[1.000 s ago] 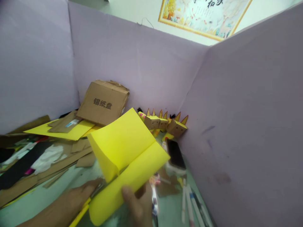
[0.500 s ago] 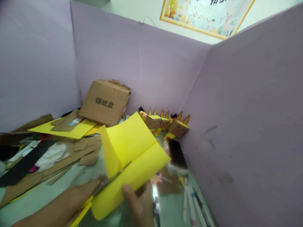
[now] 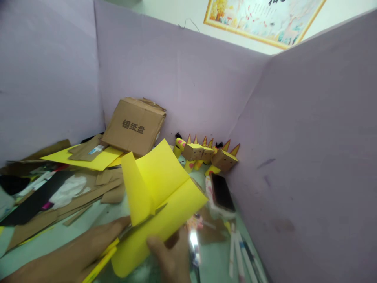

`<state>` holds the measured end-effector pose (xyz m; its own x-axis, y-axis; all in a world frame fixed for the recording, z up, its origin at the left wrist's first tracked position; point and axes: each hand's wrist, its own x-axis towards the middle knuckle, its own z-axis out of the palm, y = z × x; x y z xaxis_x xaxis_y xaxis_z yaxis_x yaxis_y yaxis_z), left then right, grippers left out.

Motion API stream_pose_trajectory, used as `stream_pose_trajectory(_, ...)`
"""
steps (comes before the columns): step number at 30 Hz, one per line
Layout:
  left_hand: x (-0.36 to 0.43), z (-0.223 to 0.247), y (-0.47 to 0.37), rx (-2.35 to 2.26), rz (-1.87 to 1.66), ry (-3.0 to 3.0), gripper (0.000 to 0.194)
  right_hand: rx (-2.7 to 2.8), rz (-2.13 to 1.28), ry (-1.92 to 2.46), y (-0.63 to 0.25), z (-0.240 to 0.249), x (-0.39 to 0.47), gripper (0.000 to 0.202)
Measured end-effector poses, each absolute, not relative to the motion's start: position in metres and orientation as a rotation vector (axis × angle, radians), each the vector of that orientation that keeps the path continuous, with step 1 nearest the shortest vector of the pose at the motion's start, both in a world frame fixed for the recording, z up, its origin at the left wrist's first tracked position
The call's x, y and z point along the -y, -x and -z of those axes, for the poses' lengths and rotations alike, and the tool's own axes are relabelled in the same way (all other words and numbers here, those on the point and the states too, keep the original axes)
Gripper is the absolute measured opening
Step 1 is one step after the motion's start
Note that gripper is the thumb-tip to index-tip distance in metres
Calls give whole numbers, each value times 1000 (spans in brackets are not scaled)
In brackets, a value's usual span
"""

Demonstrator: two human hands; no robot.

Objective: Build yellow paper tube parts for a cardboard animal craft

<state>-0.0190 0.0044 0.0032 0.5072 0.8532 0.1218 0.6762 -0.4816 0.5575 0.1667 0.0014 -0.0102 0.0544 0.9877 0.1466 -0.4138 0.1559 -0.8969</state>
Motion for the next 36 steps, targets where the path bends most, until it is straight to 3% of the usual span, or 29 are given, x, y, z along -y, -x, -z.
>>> stream_pose_trajectory(11,-6,-23,12,-1185,-491,-2297,52,952,-1189,950,-168,15,3,64)
stream_pose_trajectory(19,-3,-13,5,-1453,-380,-2378,54,920,-1240,902,-166,13,4,65)
stream_pose_trajectory(24,-8,-19,1,-1441,-268,-2372,38,957,-1266,878,-167,13,2,68)
stream_pose_trajectory(31,-10,-14,4,-1408,-251,-2476,43,1113,-1282,853,-169,6,-2,63)
stream_pose_trajectory(36,-9,-11,7,-1446,-244,-2447,42,898,-1168,829,-181,14,-7,64)
